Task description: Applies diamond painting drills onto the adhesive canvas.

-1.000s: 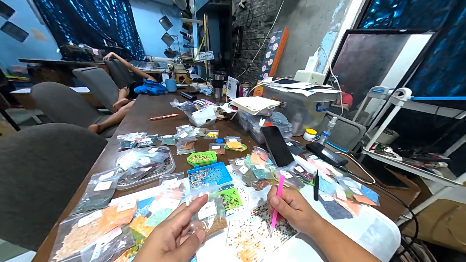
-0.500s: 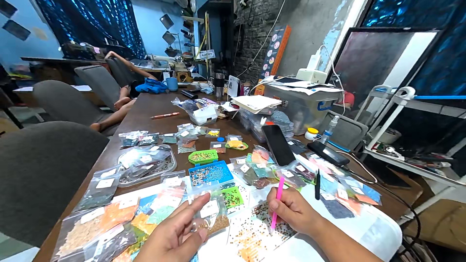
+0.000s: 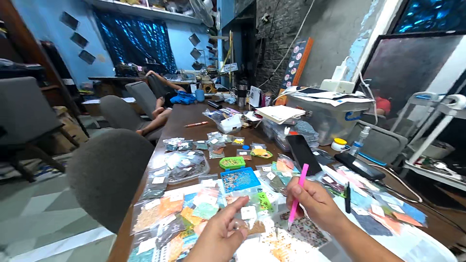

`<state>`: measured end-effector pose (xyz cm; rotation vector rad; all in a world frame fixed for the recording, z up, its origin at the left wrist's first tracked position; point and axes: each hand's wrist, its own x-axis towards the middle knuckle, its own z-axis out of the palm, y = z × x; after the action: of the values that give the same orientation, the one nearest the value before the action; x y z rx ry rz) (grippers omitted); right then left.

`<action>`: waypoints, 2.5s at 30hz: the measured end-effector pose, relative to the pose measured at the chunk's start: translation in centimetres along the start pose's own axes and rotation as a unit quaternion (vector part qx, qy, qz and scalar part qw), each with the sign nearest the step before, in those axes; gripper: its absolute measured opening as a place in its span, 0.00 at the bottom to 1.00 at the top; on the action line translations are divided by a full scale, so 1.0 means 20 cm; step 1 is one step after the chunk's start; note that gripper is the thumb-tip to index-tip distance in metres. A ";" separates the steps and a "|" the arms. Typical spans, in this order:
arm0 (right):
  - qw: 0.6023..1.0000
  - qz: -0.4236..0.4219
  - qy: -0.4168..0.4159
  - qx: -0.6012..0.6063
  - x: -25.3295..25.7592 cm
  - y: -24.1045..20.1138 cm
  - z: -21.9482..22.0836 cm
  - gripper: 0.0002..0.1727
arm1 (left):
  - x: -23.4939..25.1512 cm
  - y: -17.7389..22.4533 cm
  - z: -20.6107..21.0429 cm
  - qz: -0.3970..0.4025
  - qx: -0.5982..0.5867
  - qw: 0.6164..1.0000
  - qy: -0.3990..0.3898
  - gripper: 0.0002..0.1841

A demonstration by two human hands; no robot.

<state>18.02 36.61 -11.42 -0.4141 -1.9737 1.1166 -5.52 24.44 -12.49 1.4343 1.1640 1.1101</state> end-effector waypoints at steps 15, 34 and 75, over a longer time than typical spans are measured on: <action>0.997 -0.046 0.044 0.030 0.11 0.08 0.29 0.19 | 0.01 0.00 0.01 -0.005 0.011 1.000 -0.005 0.25; 0.998 -0.049 0.045 -0.004 0.10 0.03 0.33 0.20 | 0.06 -0.01 -0.08 -0.040 0.101 0.993 0.053 0.23; 0.998 -0.011 -0.048 0.024 0.15 0.01 0.81 0.18 | 0.12 -0.16 -0.47 0.039 0.086 0.952 0.292 0.21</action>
<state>3.55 29.46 -14.65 -0.3165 -2.0256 1.1875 -14.91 28.28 -14.20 1.3251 1.6580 1.5853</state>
